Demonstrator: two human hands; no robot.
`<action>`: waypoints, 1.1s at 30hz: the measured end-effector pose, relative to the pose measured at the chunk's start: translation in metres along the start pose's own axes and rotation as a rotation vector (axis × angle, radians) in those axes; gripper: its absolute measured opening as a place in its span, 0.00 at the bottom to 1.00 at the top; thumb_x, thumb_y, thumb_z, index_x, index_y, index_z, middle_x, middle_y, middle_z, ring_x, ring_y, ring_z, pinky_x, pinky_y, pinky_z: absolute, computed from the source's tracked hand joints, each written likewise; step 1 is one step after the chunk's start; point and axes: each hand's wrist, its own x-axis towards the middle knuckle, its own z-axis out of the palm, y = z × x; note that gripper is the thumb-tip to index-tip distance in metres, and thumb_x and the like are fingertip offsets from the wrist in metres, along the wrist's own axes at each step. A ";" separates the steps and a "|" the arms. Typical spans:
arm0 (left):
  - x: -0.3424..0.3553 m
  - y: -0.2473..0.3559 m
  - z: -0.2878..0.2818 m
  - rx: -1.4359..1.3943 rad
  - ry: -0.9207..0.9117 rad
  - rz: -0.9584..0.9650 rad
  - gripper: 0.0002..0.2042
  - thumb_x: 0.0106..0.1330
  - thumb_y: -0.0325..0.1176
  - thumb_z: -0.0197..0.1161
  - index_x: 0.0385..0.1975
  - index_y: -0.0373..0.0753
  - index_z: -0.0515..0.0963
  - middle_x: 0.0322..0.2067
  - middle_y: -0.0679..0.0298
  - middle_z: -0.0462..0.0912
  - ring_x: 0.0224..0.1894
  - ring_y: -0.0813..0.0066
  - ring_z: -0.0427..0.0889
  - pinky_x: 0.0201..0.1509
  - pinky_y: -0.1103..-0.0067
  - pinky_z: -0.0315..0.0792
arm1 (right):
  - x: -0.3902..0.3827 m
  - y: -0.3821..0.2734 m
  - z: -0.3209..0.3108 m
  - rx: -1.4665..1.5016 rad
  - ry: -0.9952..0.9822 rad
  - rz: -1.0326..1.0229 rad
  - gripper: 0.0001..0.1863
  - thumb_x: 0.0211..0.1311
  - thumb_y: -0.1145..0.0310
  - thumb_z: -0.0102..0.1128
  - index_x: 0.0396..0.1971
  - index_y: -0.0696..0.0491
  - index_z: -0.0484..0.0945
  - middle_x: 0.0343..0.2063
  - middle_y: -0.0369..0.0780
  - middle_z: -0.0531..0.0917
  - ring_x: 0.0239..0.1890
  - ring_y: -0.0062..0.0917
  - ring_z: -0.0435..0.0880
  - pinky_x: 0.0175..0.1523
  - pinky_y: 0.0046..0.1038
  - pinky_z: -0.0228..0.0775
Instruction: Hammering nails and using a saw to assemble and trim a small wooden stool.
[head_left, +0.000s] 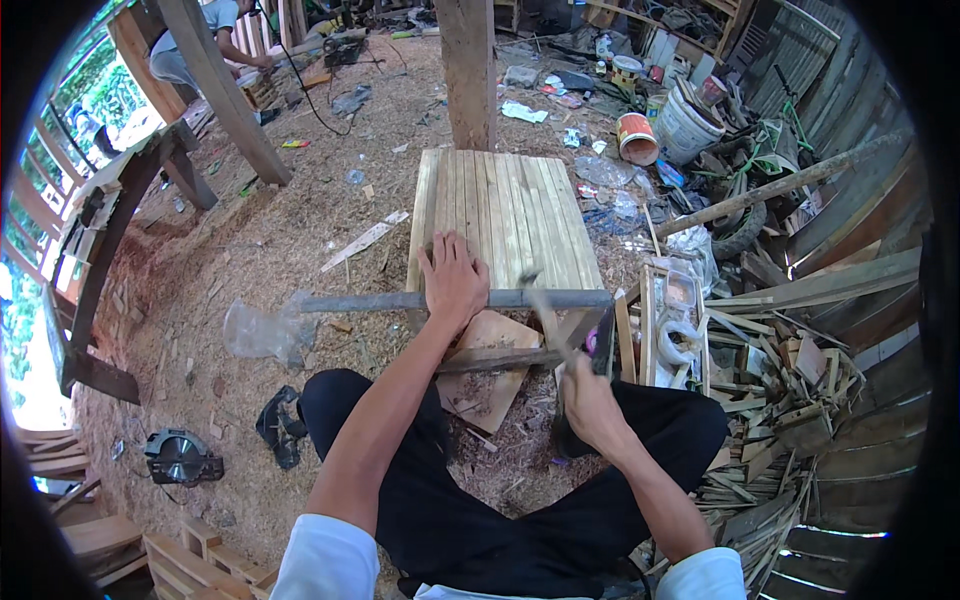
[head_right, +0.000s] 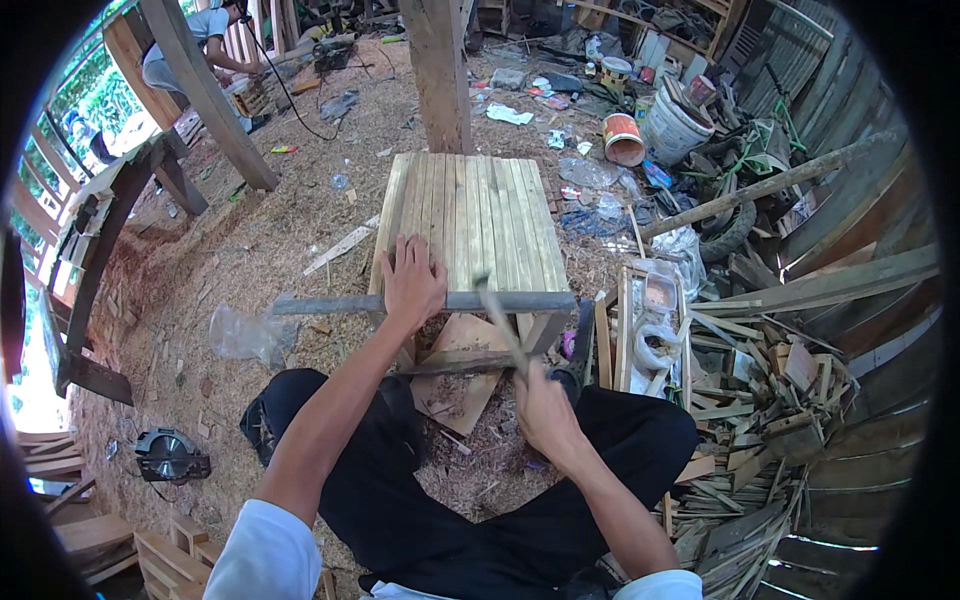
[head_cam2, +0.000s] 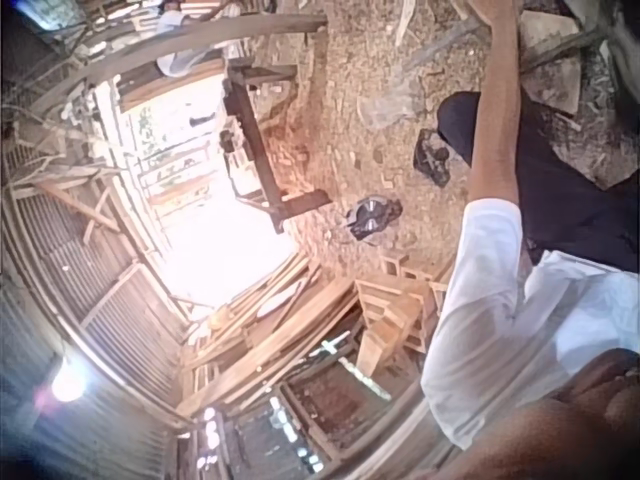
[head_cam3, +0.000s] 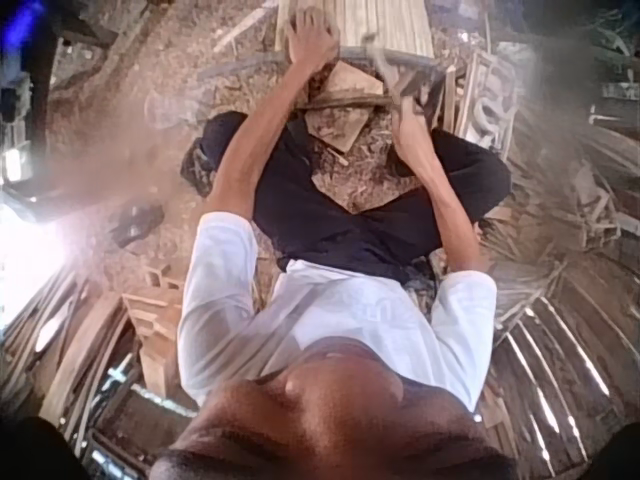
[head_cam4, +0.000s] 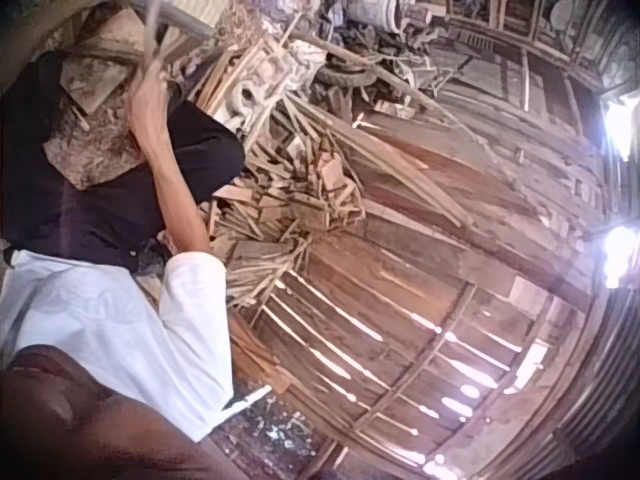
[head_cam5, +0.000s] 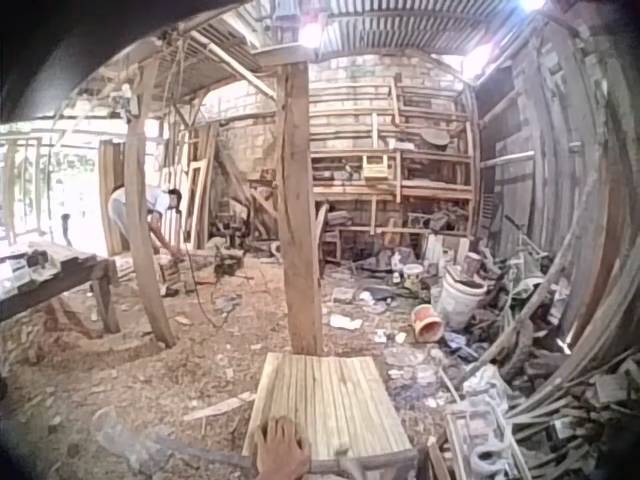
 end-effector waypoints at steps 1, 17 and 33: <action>0.000 0.001 -0.001 -0.023 -0.005 -0.010 0.27 0.66 0.42 0.47 0.61 0.30 0.65 0.64 0.52 0.67 0.73 0.55 0.55 0.74 0.49 0.43 | 0.001 0.000 0.000 0.018 0.033 -0.086 0.11 0.71 0.69 0.49 0.41 0.61 0.65 0.23 0.63 0.77 0.33 0.62 0.77 0.35 0.56 0.64; 0.002 -0.002 0.002 -0.009 -0.102 -0.041 0.27 0.65 0.43 0.48 0.60 0.32 0.67 0.66 0.55 0.65 0.74 0.56 0.53 0.74 0.49 0.44 | -0.001 0.003 -0.007 0.089 0.032 -0.108 0.11 0.72 0.67 0.48 0.39 0.61 0.63 0.25 0.63 0.78 0.35 0.61 0.77 0.35 0.54 0.64; 0.002 -0.001 -0.002 -0.026 -0.091 -0.030 0.27 0.65 0.41 0.47 0.60 0.31 0.65 0.68 0.52 0.62 0.74 0.55 0.51 0.75 0.49 0.42 | -0.010 -0.003 -0.007 0.300 0.257 -0.204 0.10 0.71 0.69 0.50 0.39 0.62 0.65 0.26 0.63 0.78 0.33 0.60 0.78 0.32 0.52 0.65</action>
